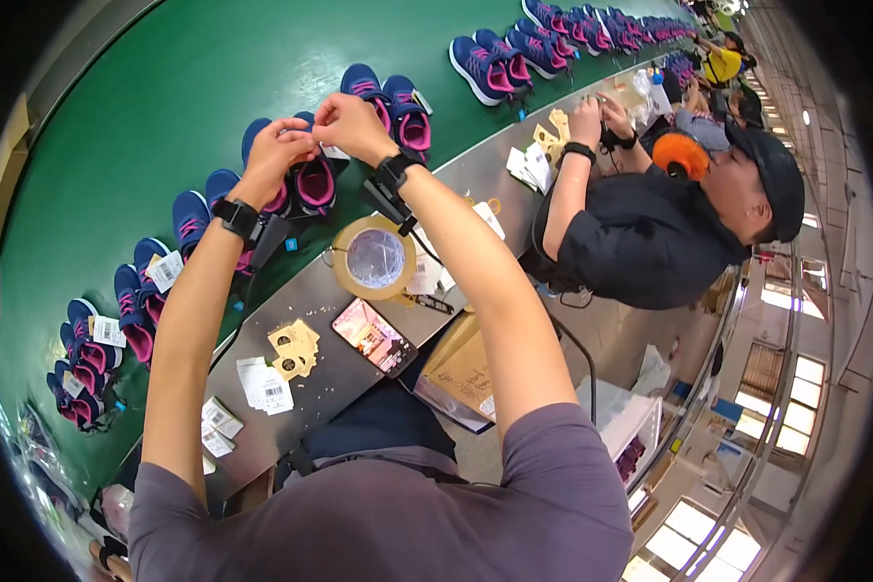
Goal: Applying adhesive labels or tags to shoes on a manufacturing assembly line.
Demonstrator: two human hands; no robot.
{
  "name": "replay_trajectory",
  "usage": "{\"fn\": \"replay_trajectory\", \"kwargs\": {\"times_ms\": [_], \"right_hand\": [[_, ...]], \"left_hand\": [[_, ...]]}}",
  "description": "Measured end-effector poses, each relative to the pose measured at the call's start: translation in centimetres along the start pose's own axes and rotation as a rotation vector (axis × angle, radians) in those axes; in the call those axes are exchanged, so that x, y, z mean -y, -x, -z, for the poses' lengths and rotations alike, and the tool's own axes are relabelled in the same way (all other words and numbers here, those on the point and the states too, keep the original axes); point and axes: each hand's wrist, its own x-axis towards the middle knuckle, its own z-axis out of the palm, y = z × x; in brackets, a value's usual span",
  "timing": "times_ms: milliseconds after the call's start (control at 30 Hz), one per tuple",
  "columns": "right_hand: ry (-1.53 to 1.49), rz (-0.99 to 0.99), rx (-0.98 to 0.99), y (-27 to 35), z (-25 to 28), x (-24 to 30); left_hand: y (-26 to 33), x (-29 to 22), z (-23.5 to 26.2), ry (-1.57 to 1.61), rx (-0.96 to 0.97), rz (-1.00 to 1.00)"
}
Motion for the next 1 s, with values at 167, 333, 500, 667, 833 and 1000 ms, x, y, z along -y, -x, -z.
{"fn": "replay_trajectory", "kwargs": {"times_ms": [167, 333, 500, 667, 833, 1000], "right_hand": [[0.438, 0.188, -0.067, 5.3, 1.5, -1.3], [0.253, 0.154, 0.054, 21.0, 6.8, 0.0], [-0.033, -0.409, 0.245, 42.5, 9.4, -3.3], [0.332, -0.758, 0.436, 59.4, 4.8, -20.5], [0.329, -0.902, 0.465, 68.9, -1.6, -39.9], [0.535, -1.016, 0.112, 69.2, -12.4, -59.6]], "left_hand": [[2.2, 3.0, -2.6, -0.124, -0.037, -0.117], [11.3, 5.3, -5.7, -0.518, -0.075, -0.528], [23.4, 15.7, -9.7, -0.554, 0.192, -0.146], [27.8, 25.5, -12.5, -0.667, 0.588, 0.089], [26.8, 37.0, -12.5, -0.561, 0.9, 0.223], [23.1, 47.7, -8.3, -0.56, 0.918, 0.34]]}}
